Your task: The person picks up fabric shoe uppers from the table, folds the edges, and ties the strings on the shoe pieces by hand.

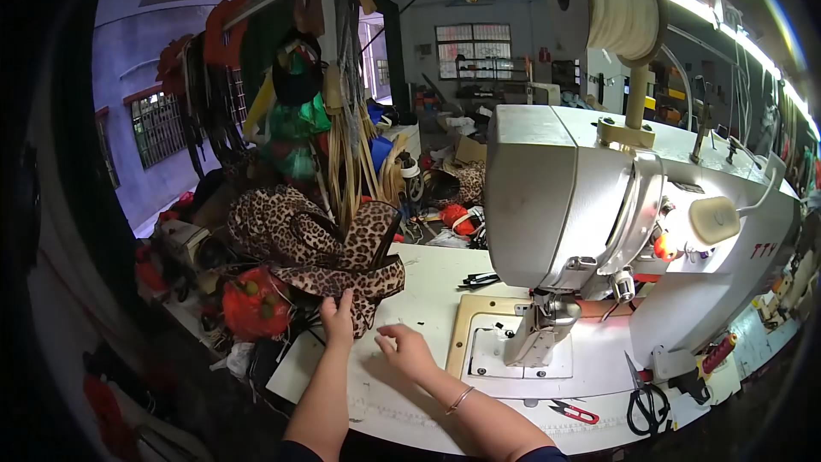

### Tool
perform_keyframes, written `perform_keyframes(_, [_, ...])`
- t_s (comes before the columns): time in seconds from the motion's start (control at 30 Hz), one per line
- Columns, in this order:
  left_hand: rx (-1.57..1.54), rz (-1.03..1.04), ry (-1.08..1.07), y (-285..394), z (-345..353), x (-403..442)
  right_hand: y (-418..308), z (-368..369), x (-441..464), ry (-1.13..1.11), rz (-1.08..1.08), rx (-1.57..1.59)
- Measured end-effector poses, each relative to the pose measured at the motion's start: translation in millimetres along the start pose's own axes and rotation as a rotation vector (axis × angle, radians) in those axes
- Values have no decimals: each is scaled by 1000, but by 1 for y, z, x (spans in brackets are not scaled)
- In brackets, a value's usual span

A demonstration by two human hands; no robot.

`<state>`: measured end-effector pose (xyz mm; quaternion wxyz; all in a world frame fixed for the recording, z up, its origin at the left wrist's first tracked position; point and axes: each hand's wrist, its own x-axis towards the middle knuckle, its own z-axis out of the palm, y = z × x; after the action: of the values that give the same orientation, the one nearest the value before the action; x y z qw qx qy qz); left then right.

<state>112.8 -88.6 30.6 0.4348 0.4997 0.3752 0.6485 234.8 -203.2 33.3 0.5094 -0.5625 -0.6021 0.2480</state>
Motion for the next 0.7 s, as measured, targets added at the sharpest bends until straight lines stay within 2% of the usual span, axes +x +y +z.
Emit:
perform_keyframes(0.1, [-8, -6, 18, 2, -9, -4, 12, 24, -20, -28, -92, -122])
perform_keyframes(0.17, [-6, 20, 22, 1, -14, -5, 23, 30, -19, -116, -372, -344])
perform_keyframes(0.23, [37, 119, 19, -4, -18, -2, 25, 33, -20, -110, -407, -329])
perform_keyframes(0.37, [52, 62, 7, 17, -14, -9, 25, 28, -15, -126, -379, -305])
perform_keyframes(0.43, [80, 97, 5, 11, -20, -4, 34, 34, -12, -135, -378, -291])
perform_keyframes(0.5, [111, 128, 9, 7, -30, -4, 37, 43, -5, -97, -307, -364])
perform_keyframes(0.53, [95, 109, 4, 6, -27, -4, 37, 46, -1, -92, -172, -383])
perform_keyframes(0.57, [77, 92, 0, 6, -23, -5, 45, 51, 4, -97, -177, -384])
perform_keyframes(0.63, [118, 89, -11, 5, -20, -6, 65, 66, 26, 128, -182, -511])
perform_keyframes(0.67, [152, 98, 2, 5, -20, -7, 64, 68, 36, 57, -75, -502])
perform_keyframes(0.7, [186, 108, 17, 5, -22, -6, 63, 73, 42, 55, -87, -497])
